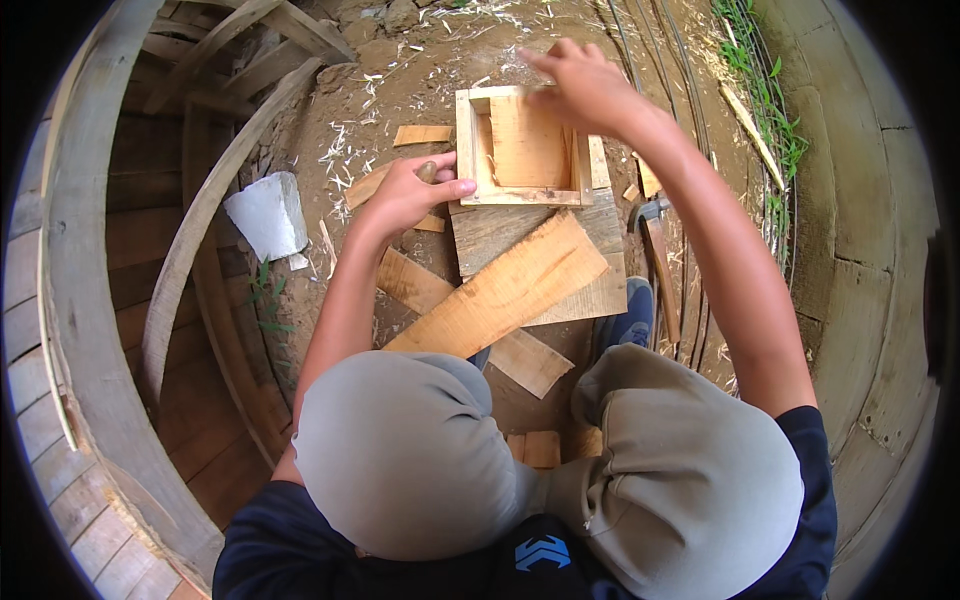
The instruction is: The person assembles a small wooden box by cutting a piece of wood with a knife, then using a chisel and hammer to carve and fit the pieces together. The person hammers the chisel into the wood to shape it and then fits the cut piece into the box frame.
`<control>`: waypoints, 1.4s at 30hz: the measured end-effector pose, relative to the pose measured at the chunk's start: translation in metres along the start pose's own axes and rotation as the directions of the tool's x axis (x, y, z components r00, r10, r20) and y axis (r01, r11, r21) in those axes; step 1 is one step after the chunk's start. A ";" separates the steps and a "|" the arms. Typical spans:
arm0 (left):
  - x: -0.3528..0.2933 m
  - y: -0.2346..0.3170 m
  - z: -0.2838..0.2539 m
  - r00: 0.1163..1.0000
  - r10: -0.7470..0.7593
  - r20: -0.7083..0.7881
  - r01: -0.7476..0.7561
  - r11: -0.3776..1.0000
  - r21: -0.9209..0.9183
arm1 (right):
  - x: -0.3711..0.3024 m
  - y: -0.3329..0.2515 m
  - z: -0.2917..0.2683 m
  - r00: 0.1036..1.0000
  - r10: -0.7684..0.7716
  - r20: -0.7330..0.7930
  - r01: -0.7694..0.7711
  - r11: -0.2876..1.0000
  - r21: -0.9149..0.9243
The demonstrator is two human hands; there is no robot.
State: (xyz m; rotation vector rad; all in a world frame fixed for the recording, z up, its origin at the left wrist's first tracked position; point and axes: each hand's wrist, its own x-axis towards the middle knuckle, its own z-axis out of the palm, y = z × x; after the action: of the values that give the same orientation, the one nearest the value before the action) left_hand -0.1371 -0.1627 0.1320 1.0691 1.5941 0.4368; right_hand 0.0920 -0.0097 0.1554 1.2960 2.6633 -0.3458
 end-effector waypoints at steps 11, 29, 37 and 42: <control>-0.004 0.015 0.004 0.998 -0.060 -0.010 0.060 0.997 -0.047 | 0.018 0.035 0.032 0.998 0.028 -0.054 0.017 0.734 0.679; 0.010 -0.007 0.002 1.000 0.024 0.002 -0.023 0.998 -0.064 | 0.032 0.014 0.027 0.997 -0.072 -0.017 0.074 0.940 0.333; 0.012 -0.008 0.001 1.000 0.015 -0.003 -0.015 0.999 -0.044 | 0.041 0.011 0.026 0.997 -0.079 0.007 0.071 0.936 0.346; 0.013 -0.011 -0.001 1.000 0.019 0.003 -0.019 0.999 -0.037 | 0.039 0.005 0.029 0.981 -0.131 -0.146 0.155 0.974 0.164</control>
State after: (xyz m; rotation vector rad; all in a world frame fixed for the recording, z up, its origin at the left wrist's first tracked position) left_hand -0.1418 -0.1578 0.1169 1.0578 1.5686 0.4755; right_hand 0.0732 0.0144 0.1174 1.2148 2.9061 -0.5405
